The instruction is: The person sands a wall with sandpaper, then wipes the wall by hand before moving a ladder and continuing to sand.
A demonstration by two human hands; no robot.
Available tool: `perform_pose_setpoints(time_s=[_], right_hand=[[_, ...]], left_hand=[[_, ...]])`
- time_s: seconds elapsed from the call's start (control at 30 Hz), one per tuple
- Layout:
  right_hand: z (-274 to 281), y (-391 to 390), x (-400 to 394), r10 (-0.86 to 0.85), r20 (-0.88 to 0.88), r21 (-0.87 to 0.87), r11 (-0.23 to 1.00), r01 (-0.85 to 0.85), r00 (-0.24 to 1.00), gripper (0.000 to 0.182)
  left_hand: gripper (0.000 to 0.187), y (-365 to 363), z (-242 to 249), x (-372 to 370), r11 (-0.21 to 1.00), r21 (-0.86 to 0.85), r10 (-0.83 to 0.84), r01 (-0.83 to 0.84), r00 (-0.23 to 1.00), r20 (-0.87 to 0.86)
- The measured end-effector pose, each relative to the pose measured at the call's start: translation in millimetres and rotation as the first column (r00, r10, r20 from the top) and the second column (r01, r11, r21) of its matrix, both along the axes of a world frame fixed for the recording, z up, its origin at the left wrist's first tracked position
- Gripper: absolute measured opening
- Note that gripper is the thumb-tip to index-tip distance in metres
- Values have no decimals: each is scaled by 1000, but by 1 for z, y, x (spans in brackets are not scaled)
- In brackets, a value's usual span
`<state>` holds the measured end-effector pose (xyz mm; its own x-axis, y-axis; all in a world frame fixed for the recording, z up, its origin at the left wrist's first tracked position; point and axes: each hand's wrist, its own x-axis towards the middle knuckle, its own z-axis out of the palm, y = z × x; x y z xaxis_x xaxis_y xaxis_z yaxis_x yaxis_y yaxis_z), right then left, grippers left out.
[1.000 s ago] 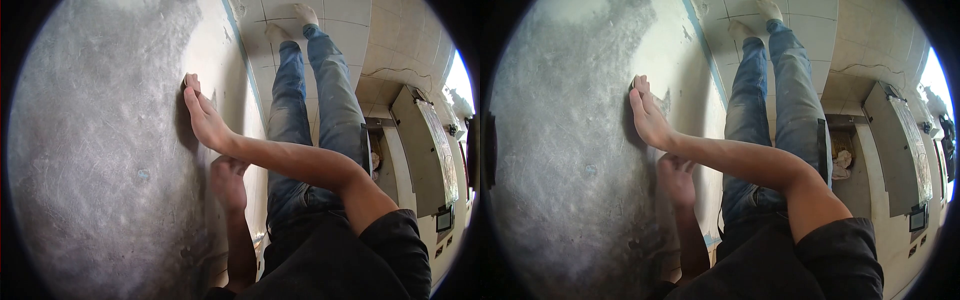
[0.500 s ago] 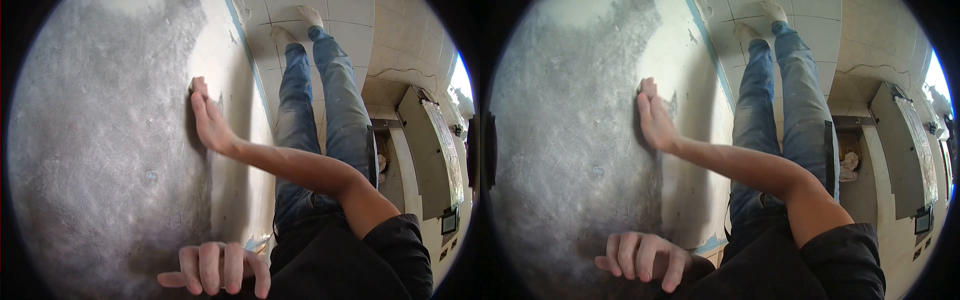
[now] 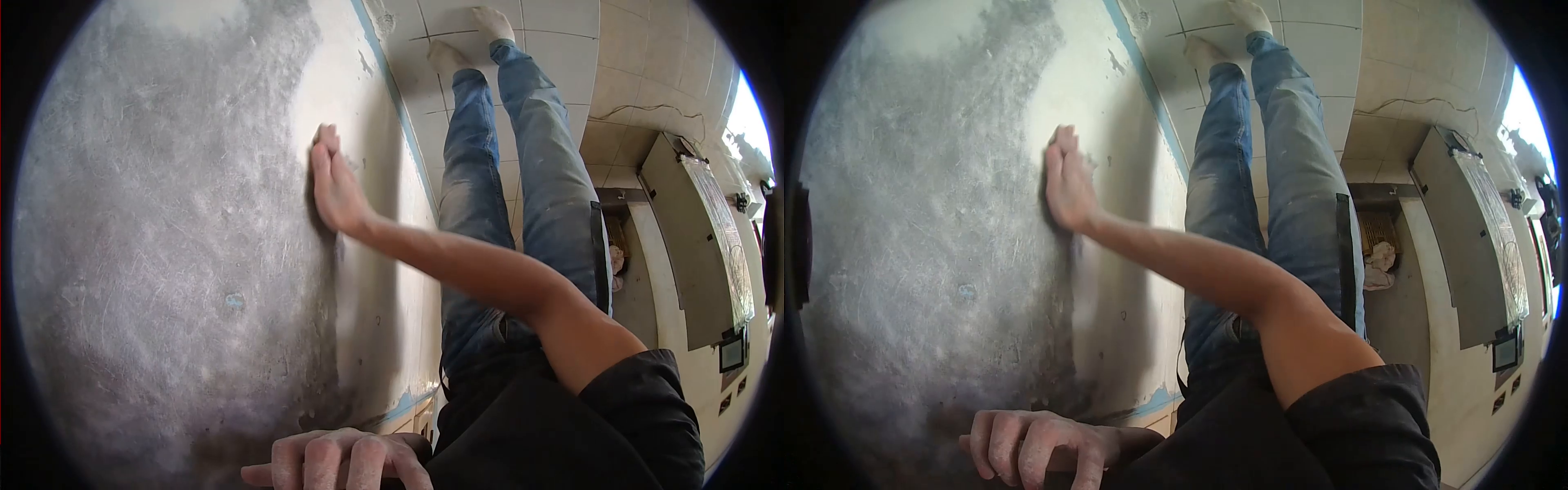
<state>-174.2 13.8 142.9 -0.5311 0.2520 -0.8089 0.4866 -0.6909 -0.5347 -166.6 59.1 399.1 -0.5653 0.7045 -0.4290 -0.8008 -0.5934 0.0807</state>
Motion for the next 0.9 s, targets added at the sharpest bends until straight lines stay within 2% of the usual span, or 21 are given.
perform_pose_setpoints(time_s=[0.07, 0.1, 0.17, 0.27, 0.4, 0.43, 0.53, 0.63, 0.67, 0.73, 0.8, 0.87, 0.9], right_hand=[[-21, 1, -4, 19, 107, -50, 999, -14, 994, 62], [-19, 1, -5, 34, 97, -92, 995, -25, 995, 63], [13, 18, -9, 71, 83, -179, 982, -55, 994, 63], [61, 21, -3, -5, -68, -139, 990, -4, 998, 66], [17, 7, -8, -27, -49, -8, 1000, 27, 998, 63], [2, 16, -8, -10, -37, 0, 1000, 10, 999, 61], [-7, 15, -14, 2, 182, -21, 1000, 1, 983, 59], [32, 18, -10, 5, 24, -108, 994, -3, 1000, 63], [47, 21, -5, -9, -41, -82, 997, 6, 999, 64], [47, 17, -4, -19, -41, -77, 997, 16, 999, 63], [16, 8, -3, -33, -50, 45, 998, 36, 998, 61], [-6, 8, -6, -77, 111, 50, 996, 72, 991, 45], [-6, 6, -13, -66, 157, 122, 991, 47, 985, 43]], left_hand=[[34, 1, 1, 1, 1000, 9, -4, 4, 1000, -8], [34, 1, 0, 1, 1000, 15, -4, 4, 1000, -9], [33, 2, -4, 1, 1000, -4, -15, 15, 1000, 6], [33, 0, -7, 1, 1000, 2, -18, 18, 999, 30], [32, 0, -8, 0, 998, 58, 19, -18, 1000, -7], [33, -1, -6, 0, 999, 52, 15, -14, 1000, -20], [33, -3, -3, -1, 999, 38, -3, 5, 999, -32], [33, -3, -7, 2, 998, 48, -28, 28, 1000, 6], [33, -3, -11, 0, 997, 63, -50, 49, 999, 21], [33, -3, -14, 0, 996, 68, -67, 65, 997, 28], [33, 1, -11, 2, 998, 42, -56, 55, 998, 30], [33, -12, -3, 0, 996, 71, -59, 58, 998, 8], [33, -10, -4, -1, 996, 77, -37, 37, 999, -5]])
